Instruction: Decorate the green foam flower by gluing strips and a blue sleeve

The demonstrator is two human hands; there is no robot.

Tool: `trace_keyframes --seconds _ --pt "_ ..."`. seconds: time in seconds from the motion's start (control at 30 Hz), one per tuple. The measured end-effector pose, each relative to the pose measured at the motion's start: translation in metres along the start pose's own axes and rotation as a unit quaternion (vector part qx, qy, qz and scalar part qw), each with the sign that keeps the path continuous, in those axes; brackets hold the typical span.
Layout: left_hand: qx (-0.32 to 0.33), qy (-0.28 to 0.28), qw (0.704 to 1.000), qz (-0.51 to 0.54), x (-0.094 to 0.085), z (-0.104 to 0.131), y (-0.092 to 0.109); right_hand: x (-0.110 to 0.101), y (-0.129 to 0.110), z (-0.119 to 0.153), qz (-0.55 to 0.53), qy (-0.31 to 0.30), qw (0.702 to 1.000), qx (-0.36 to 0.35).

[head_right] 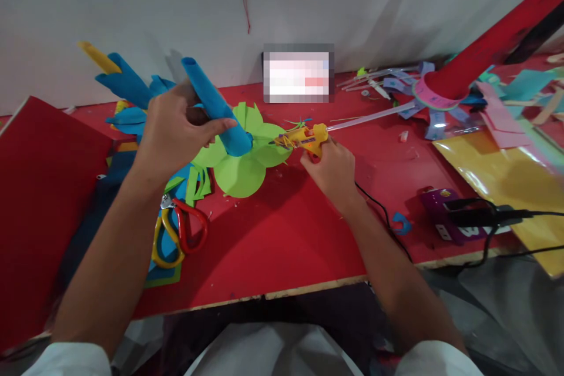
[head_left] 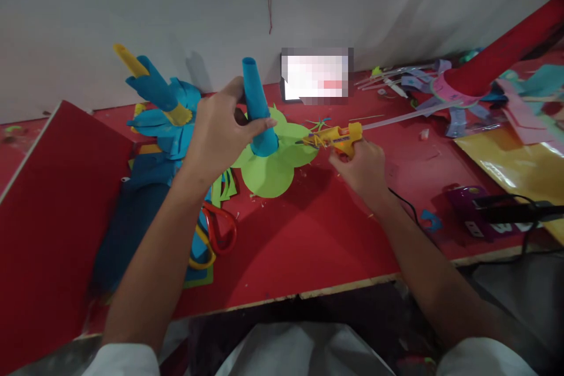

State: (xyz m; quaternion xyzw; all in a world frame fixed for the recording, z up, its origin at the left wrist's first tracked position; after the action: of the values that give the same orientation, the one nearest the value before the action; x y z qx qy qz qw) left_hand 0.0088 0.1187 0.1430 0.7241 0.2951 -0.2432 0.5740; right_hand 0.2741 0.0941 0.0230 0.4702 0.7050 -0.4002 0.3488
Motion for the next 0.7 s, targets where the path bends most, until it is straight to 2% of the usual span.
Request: trace_keyframes --seconds 0.1,0.2,0.3,0.4,0.57,0.63,0.7 --pt "-0.004 0.016 1.0 -0.015 0.01 0.002 0.0 0.0 0.002 -0.001 0.001 0.003 1.0 0.003" --pt "-0.017 0.01 0.999 -0.029 0.029 0.002 -0.009 0.0 0.001 -0.001 0.0 -0.005 1.0 -0.003" --pt "-0.031 -0.009 0.999 -0.035 0.048 0.003 -0.019 0.003 -0.003 -0.001 -0.002 -0.028 0.999 -0.021" --pt "-0.036 -0.012 0.998 -0.048 0.058 0.004 -0.023 0.011 -0.011 0.001 -0.007 -0.061 0.997 -0.044" --pt "-0.007 0.025 0.994 -0.104 0.055 0.01 -0.017 0.028 -0.028 0.004 -0.014 -0.133 0.988 -0.081" --pt "0.003 0.049 0.991 -0.126 0.046 0.013 -0.019 0.033 -0.032 0.005 -0.012 -0.158 0.984 -0.087" --pt "-0.007 0.057 0.986 -0.154 0.032 0.013 -0.029 0.036 -0.034 0.006 -0.015 -0.169 0.982 -0.086"
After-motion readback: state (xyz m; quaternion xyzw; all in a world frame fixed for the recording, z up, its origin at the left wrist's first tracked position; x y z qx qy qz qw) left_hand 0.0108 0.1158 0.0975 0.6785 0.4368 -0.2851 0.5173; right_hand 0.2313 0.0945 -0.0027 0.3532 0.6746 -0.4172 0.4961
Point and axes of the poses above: each hand's wrist, its own z-axis away from the middle knuckle, its own x-axis out of the palm, y = z × x, the point moved 7 cm from there along -z, towards the middle knuckle, and after that the axes turned 13 degrees about -x, right-handed, at the moved point
